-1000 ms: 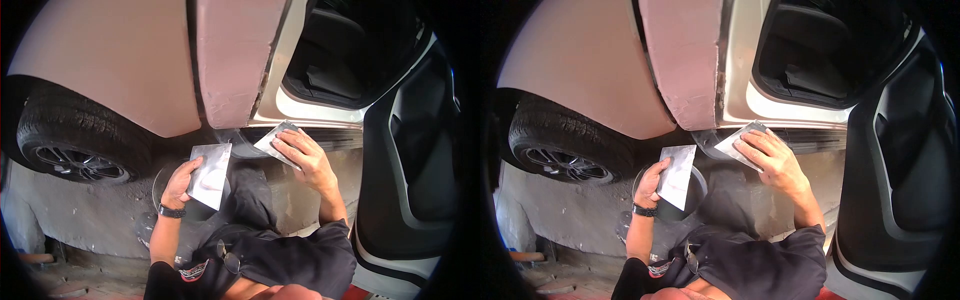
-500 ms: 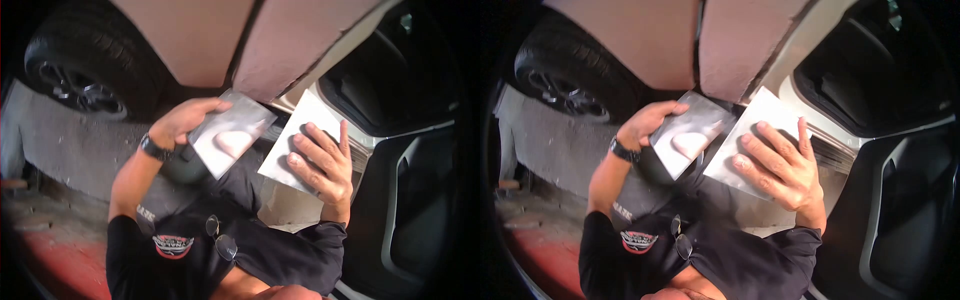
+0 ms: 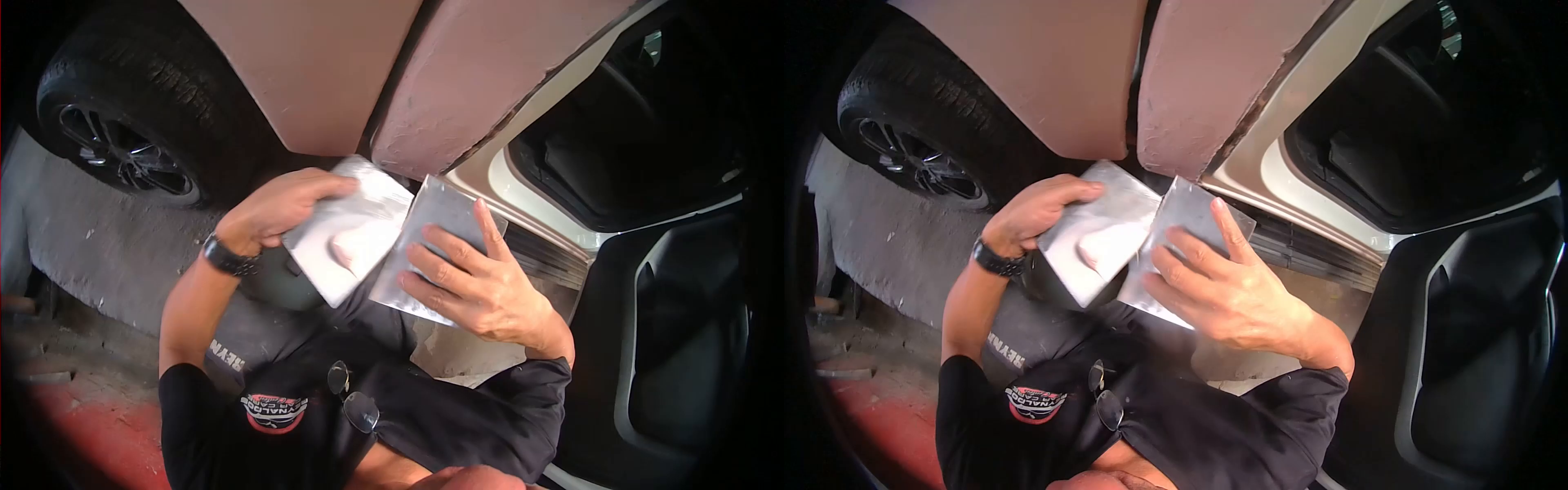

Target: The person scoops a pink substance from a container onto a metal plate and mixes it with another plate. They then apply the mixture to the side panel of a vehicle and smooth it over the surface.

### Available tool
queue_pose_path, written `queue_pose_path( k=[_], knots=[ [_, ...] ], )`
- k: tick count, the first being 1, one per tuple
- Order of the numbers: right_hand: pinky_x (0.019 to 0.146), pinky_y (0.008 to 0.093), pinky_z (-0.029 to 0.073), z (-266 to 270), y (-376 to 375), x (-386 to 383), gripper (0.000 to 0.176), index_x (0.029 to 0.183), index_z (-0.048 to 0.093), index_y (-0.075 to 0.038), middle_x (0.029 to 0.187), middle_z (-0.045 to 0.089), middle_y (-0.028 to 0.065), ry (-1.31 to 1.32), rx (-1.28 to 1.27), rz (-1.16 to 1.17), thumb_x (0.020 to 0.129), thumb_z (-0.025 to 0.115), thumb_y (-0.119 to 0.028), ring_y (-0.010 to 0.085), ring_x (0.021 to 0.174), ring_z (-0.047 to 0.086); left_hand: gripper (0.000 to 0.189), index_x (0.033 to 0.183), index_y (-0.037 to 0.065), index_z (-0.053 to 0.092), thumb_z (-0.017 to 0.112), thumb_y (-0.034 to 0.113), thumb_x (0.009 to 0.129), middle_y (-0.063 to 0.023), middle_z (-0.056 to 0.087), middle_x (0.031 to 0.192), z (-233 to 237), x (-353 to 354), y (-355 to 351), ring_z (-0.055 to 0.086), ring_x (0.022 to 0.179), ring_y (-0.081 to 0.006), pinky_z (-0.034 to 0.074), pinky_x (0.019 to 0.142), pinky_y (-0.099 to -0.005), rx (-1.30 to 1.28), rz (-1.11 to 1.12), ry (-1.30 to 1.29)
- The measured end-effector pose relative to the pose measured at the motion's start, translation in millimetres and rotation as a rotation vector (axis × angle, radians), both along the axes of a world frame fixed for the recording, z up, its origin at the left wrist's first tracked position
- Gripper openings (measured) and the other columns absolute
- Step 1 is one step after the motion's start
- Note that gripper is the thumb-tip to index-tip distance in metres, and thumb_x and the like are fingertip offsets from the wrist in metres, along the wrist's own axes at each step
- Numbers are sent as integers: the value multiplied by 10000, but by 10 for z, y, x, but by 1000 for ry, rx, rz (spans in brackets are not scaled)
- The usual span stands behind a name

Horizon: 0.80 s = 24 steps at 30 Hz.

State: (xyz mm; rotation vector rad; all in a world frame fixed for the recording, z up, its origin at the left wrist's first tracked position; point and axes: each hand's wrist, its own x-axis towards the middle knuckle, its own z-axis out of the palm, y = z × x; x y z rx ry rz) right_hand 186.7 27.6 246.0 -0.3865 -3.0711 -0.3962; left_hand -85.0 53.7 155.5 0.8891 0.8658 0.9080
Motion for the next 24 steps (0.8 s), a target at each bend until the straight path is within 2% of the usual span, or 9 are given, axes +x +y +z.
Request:
queue_pose_path(
  k=[2,6,8,10,12,13,15,21,24],
  knots=[
    [1128,674,228,81,-34,60,366,1102,709,-141,1162,614,56,-61,0,-43,750,646,-218,246,1131,610,379,1092,-43,667,577,305,974,-82,706,977,-148,-169,26,666,776,-113,532,636,-255,-104,33,-182],
    [1154,703,88,368,-191,44,297,1009,741,-186,1131,652,27,125,207,-152,720,685,-227,254,1171,614,381,1057,-46,677,609,313,950,-91,699,992,-540,-194,-34,652,823,-118,524,693,-276,-55,-13,50],
    [1175,671,62,522,-210,11,299,997,747,-226,1150,672,8,179,403,-237,704,696,-240,270,1230,584,376,1061,-37,675,627,316,941,-75,695,977,-903,-151,46,639,826,-115,516,676,-277,-108,-200,23],
    [1201,619,39,670,-246,-67,295,978,755,-273,1176,689,-13,264,566,-366,687,707,-256,290,1287,546,369,1094,-35,659,622,302,949,-63,688,989,-1143,-28,23,647,824,-111,529,669,-276,-167,-135,3],
    [1191,588,103,817,-209,-67,281,967,773,-210,1223,683,59,312,698,-389,691,720,-222,375,1320,501,335,1118,-27,648,592,268,970,-63,687,1019,-1416,14,52,662,851,-111,554,695,-275,-246,-168,-126],
    [1187,573,136,890,-189,-67,275,962,782,-179,1246,680,95,338,762,-403,693,727,-206,417,1337,478,311,1117,-48,641,592,219,964,-97,702,1005,-1565,75,53,689,840,-171,566,756,-306,-306,-140,-370],
    [1179,584,140,1010,-204,-135,310,999,780,-173,1249,677,108,335,846,-452,695,743,-216,432,1336,473,314,1142,-56,620,554,205,982,-120,704,1031,-1717,90,35,703,871,-204,580,778,-331,-397,-121,-500],
    [1134,505,344,1107,-212,-227,296,960,774,-192,1217,693,45,402,970,-370,665,784,-219,372,1315,507,325,1151,-60,598,542,216,988,-128,697,1028,-1759,5,85,705,886,-230,592,788,-382,-347,-73,-591],
    [1031,550,440,1060,-183,-271,299,1001,763,-203,1259,662,44,267,928,-402,702,750,-200,371,1279,532,331,1156,-66,593,538,215,989,-139,695,1038,-1795,8,93,703,887,-241,590,795,-392,-388,-41,-624]
  ],
)
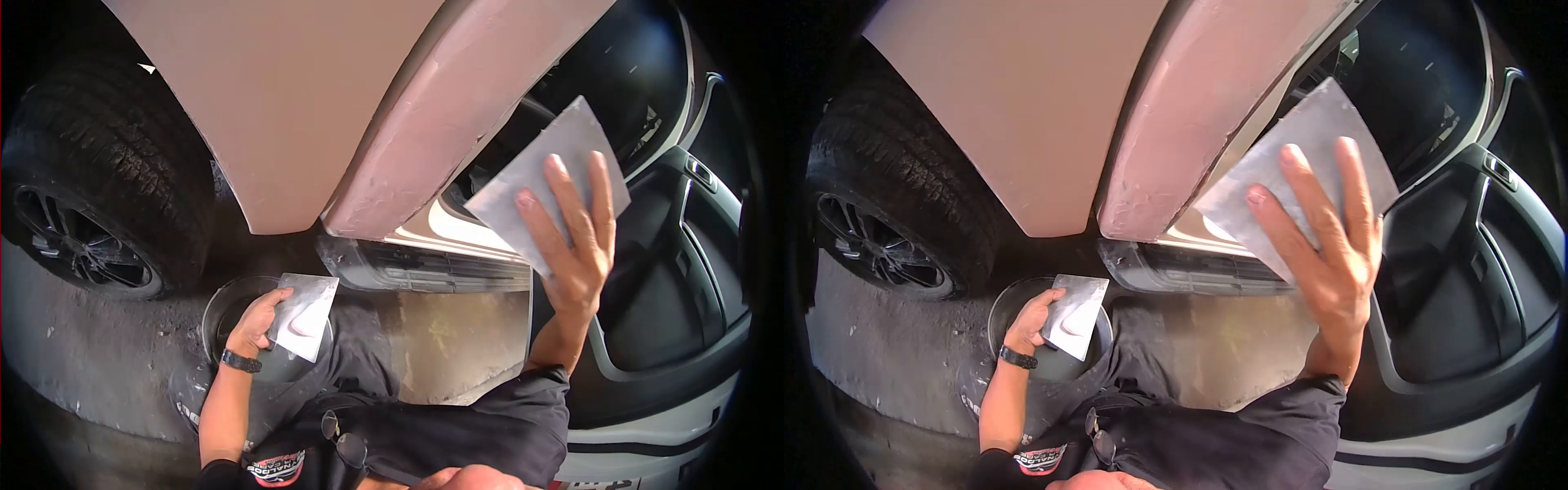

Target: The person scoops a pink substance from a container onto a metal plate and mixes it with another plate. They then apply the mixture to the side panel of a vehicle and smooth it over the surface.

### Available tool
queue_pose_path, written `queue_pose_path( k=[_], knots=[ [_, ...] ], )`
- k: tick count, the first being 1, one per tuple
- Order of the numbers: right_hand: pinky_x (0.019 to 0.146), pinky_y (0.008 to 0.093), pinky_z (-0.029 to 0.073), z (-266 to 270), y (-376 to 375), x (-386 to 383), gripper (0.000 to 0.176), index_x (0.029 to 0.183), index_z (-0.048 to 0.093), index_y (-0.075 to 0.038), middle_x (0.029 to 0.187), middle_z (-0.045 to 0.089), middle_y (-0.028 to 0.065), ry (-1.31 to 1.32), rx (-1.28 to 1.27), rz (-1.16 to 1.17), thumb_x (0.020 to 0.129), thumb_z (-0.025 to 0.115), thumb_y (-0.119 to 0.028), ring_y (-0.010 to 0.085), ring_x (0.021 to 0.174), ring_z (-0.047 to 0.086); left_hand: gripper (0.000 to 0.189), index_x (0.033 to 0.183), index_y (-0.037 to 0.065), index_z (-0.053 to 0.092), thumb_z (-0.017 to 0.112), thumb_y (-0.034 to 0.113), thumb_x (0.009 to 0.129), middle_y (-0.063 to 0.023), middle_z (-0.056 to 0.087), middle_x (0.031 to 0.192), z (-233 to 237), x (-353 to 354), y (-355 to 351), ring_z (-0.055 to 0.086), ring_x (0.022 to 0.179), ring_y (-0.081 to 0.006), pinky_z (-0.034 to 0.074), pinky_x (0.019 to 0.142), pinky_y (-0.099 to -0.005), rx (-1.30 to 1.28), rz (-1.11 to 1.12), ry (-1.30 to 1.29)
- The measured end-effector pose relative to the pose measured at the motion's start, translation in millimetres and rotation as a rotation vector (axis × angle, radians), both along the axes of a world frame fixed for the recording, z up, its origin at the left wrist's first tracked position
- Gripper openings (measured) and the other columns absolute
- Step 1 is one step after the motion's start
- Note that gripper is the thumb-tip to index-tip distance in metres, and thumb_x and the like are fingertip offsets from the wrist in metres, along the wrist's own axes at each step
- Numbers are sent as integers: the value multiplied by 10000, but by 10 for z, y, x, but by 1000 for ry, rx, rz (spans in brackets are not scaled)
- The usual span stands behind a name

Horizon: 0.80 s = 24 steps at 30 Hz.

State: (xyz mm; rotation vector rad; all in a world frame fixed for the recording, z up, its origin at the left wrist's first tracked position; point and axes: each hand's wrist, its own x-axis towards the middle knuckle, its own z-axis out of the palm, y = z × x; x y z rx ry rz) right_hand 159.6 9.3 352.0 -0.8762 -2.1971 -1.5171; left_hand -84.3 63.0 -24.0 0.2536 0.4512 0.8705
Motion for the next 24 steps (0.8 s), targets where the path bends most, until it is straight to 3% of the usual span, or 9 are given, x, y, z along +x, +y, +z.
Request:
queue_pose_path(
  k=[4,8,13,19,24],
  knots=[
    [1054,623,385,36,128,-80,379,1113,735,-277,1344,604,13,-164,7,-98,735,735,-241,338,1290,520,327,1161,-66,584,531,208,991,-141,692,1042,31,23,-28,702,884,-244,590,790,-395,-4,6,-69],
    [1107,636,307,46,275,-110,408,1216,683,-358,1408,553,-13,-246,46,-185,815,671,-284,309,1341,468,325,1155,-67,580,521,209,994,-133,689,1023,8,17,-16,700,866,-235,591,780,-392,12,30,-2],
    [1078,665,334,127,421,-180,403,1241,665,-362,1426,533,-29,-328,74,-173,850,618,-277,283,1370,431,317,1136,-51,600,520,220,993,-114,686,993,30,-3,2,695,828,-216,578,722,-352,20,71,195],
    [1033,694,356,284,534,-311,379,1235,671,-329,1423,533,-19,-389,111,-150,872,589,-252,287,1359,440,316,1132,-41,613,511,224,993,-111,689,1007,150,-1,-57,694,824,-211,569,708,-342,20,58,187],
    [1069,676,323,444,386,-462,432,1265,655,-323,1442,521,-1,-401,146,-245,867,576,-177,322,1363,438,339,1157,-48,614,518,232,993,-114,693,1046,40,22,-26,693,864,-219,577,761,-350,24,48,93]
  ],
)
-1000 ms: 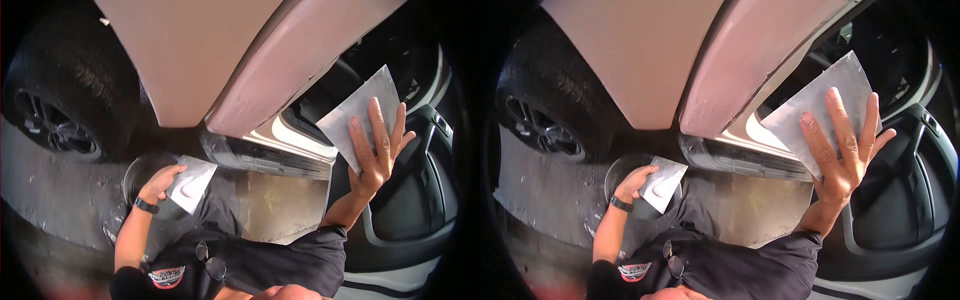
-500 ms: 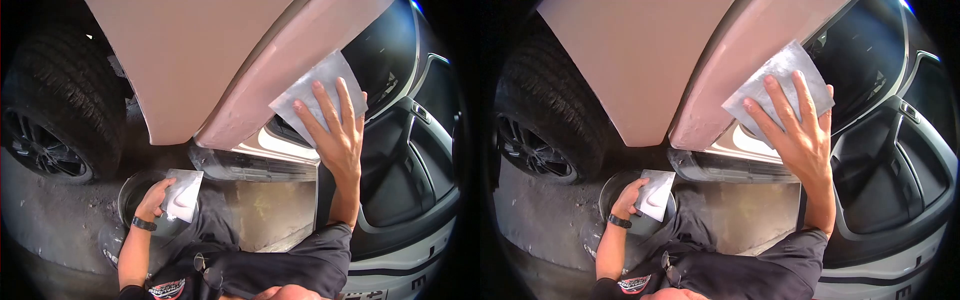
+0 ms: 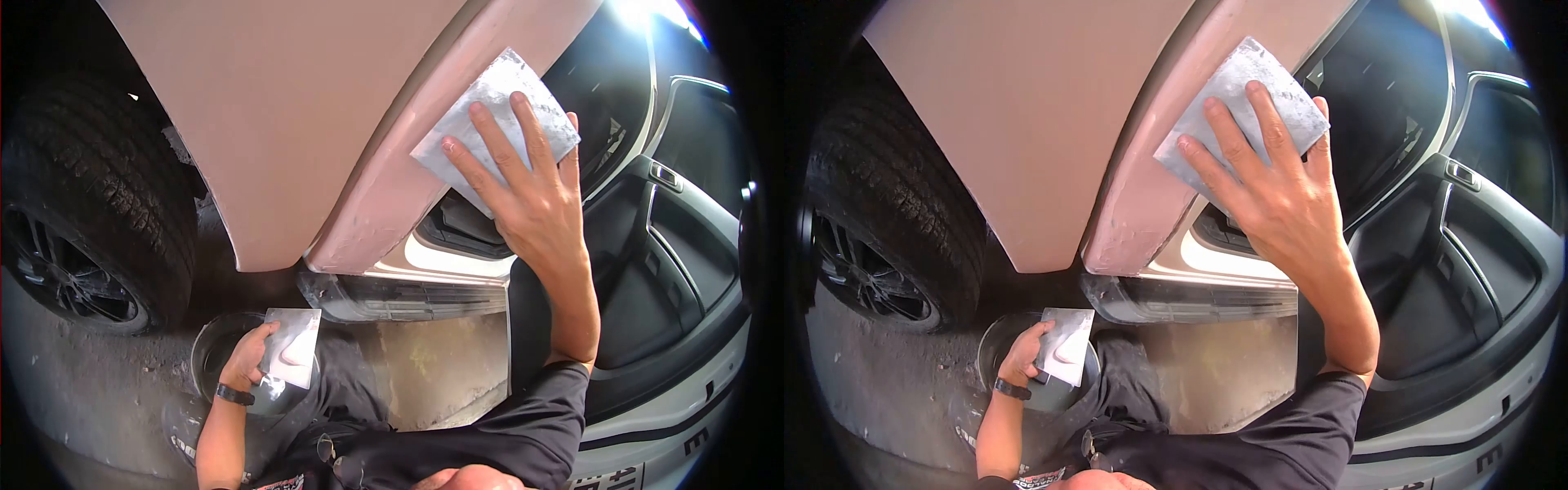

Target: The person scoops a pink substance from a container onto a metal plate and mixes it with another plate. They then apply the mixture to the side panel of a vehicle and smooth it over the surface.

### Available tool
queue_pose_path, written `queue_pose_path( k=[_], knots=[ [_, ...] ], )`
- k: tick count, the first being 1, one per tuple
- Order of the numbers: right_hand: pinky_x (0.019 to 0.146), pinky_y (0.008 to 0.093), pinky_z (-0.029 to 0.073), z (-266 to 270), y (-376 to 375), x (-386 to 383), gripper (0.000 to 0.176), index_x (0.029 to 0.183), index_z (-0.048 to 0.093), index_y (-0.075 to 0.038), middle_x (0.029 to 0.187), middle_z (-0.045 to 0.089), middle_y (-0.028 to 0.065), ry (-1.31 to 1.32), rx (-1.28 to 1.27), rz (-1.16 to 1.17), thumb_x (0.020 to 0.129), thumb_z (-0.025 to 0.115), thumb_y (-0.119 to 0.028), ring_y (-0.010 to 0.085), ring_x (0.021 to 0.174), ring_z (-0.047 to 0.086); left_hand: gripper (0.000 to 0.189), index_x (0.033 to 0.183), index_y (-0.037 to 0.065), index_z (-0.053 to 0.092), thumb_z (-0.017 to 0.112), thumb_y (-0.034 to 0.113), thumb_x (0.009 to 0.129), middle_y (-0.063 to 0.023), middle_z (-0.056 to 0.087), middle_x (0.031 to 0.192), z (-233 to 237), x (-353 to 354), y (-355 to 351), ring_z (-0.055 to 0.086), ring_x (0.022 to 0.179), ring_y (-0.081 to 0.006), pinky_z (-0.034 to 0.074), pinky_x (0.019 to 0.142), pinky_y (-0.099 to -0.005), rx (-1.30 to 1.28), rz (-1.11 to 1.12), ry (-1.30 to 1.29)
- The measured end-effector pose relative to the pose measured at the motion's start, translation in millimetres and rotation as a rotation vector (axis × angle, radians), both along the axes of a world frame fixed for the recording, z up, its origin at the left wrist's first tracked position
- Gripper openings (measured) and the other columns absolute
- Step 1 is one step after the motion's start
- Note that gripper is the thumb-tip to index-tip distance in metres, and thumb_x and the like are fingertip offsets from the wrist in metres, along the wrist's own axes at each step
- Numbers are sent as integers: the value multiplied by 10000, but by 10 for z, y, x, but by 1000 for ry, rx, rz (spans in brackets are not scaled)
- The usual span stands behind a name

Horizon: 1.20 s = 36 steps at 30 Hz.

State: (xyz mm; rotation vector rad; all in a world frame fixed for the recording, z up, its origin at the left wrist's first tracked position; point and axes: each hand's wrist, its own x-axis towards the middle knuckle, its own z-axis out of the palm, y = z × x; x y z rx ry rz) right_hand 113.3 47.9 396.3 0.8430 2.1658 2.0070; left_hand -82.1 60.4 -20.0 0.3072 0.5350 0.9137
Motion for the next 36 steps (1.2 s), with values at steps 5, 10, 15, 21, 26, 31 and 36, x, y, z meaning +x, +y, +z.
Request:
queue_pose_path(
  k=[5,10,15,21,26,31,36],
  knots=[
    [1029,705,328,109,-91,-101,395,1228,677,-250,1388,550,47,-60,3,-47,857,556,-186,335,1345,448,338,1148,-48,619,534,237,989,-109,693,1043,-116,16,41,688,879,-217,574,770,-354,16,11,14],
    [1075,689,294,36,-136,-170,517,1269,658,-291,1423,539,18,10,-87,-71,822,576,-44,324,1361,440,336,1141,-54,621,545,233,983,-106,692,1026,-64,-1,14,687,862,-210,573,750,-350,25,37,9],
    [1078,696,283,-44,-53,-109,444,1287,644,-318,1446,519,6,-16,-105,-42,878,559,-167,318,1378,426,330,1130,-55,622,548,230,981,-103,693,1011,36,-32,-21,688,846,-204,574,727,-346,28,38,46],
    [1066,703,301,-162,80,-46,405,1280,647,-324,1460,504,-11,-26,-70,6,901,544,-224,318,1381,421,321,1130,-43,623,540,231,984,-104,693,1004,38,-17,-13,690,831,-207,576,714,-346,12,18,20],
    [996,714,359,-198,262,78,384,1223,672,-284,1374,562,-7,-29,-57,116,844,612,-274,299,1345,451,293,1117,-28,619,533,219,985,-103,692,989,56,-16,-18,693,806,-212,581,693,-352,-37,20,22],
    [997,707,369,-269,306,281,393,1229,663,-326,1385,552,-51,9,-65,98,844,608,-267,271,1358,441,299,1138,-26,606,515,214,985,-106,689,1009,-60,0,7,692,822,-217,581,720,-357,-64,16,28],
    [1073,693,306,-275,143,544,402,1248,657,-332,1422,530,-54,16,-79,-47,859,611,-243,271,1381,417,329,1176,-30,590,489,223,991,-115,690,1046,-68,1,-2,692,866,-231,578,761,-362,-47,37,73]
  ],
)
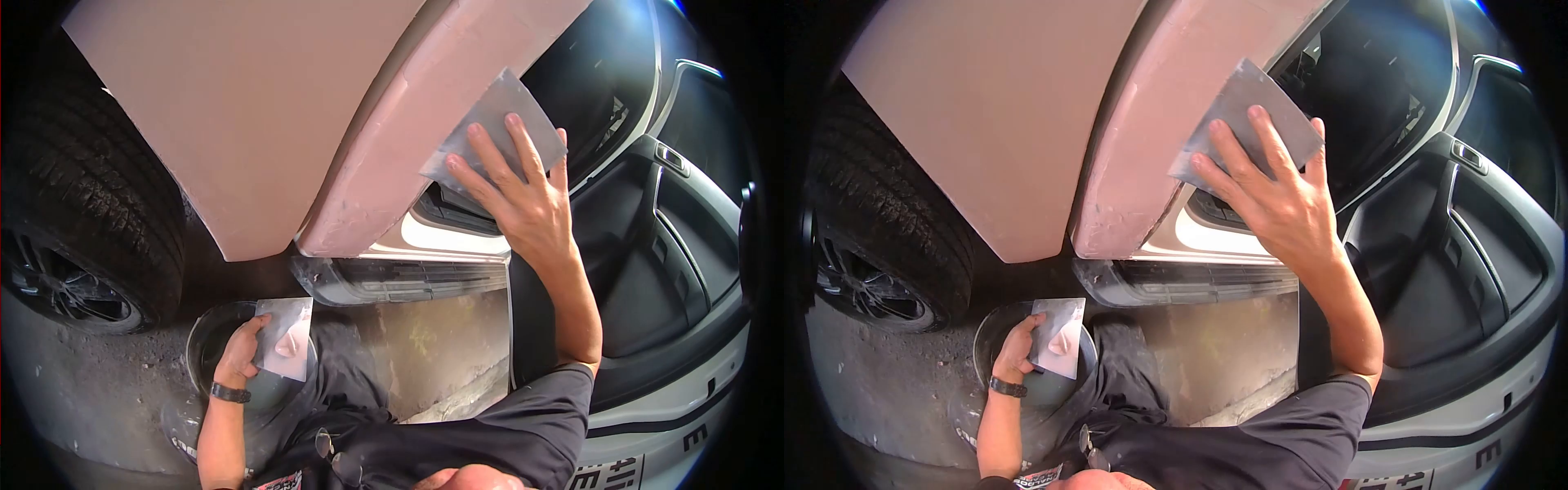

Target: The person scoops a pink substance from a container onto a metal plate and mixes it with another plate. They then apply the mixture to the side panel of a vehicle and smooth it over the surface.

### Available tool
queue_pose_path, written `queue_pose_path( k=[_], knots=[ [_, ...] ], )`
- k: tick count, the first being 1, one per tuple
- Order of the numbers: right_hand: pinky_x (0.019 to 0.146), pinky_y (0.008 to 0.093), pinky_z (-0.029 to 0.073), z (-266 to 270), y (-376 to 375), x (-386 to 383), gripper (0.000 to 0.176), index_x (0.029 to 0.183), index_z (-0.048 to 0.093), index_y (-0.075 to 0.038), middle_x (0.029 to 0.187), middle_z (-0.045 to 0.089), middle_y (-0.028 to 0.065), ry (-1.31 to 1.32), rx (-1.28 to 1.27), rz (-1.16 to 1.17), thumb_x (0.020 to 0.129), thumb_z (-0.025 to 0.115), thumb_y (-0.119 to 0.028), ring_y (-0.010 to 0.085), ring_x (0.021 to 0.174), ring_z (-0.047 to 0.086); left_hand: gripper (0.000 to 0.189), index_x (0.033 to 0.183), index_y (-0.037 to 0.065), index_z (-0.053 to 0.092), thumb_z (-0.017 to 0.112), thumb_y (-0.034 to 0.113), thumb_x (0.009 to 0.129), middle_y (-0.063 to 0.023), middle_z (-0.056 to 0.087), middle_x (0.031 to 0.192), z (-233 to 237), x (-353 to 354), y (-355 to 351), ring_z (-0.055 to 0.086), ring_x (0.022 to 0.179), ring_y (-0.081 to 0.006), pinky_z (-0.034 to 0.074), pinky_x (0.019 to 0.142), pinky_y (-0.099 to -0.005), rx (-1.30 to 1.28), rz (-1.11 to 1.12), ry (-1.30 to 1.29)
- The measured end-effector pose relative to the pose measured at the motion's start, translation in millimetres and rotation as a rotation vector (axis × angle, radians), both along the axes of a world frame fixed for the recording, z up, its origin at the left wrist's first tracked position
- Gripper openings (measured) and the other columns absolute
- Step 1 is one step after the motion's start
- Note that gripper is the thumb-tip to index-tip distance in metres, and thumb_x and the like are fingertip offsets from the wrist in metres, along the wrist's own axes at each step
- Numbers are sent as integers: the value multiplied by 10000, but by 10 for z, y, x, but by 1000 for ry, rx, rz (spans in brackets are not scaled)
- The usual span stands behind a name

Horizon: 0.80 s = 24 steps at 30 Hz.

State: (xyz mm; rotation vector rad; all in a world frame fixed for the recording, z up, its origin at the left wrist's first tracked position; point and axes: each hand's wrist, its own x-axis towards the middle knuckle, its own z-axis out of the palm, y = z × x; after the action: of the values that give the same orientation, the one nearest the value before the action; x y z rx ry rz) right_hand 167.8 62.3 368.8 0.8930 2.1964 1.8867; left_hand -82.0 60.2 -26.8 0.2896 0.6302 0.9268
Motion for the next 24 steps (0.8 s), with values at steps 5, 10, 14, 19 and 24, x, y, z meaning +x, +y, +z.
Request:
queue_pose_path(
  k=[5,10,14,19,24],
  knots=[
    [1131,681,214,-48,-220,-207,414,1239,671,-328,1415,546,-6,98,-32,37,837,639,-231,294,1361,442,298,1114,-12,631,546,236,972,-85,687,993,52,14,-15,684,819,-196,567,724,-340,12,-23,12],
    [1098,696,265,-41,28,-430,432,1273,644,-347,1436,525,-21,45,-26,155,855,620,-238,284,1372,430,322,1124,-29,624,545,244,972,-87,689,1000,60,32,-22,688,817,-196,570,705,-337,38,-21,13],
    [1044,710,317,-17,144,-470,413,1224,666,-323,1351,561,-31,29,19,233,813,645,-286,271,1343,449,329,1133,-36,619,537,241,976,-94,691,1012,61,19,-15,692,813,-200,571,682,-335,43,-17,7],
    [1079,682,318,-57,158,-458,442,1285,627,-371,1438,520,-50,42,38,165,853,625,-279,263,1376,424,328,1145,-34,619,523,234,981,-99,691,1017,63,23,-5,692,814,-206,572,688,-339,37,-25,-4],
    [1047,676,364,-60,202,-365,456,1286,628,-368,1429,524,-56,28,25,153,838,639,-281,268,1372,424,328,1174,-33,607,509,218,987,-103,687,1021,14,27,5,689,846,-217,577,747,-353,-5,-23,54]
  ],
)
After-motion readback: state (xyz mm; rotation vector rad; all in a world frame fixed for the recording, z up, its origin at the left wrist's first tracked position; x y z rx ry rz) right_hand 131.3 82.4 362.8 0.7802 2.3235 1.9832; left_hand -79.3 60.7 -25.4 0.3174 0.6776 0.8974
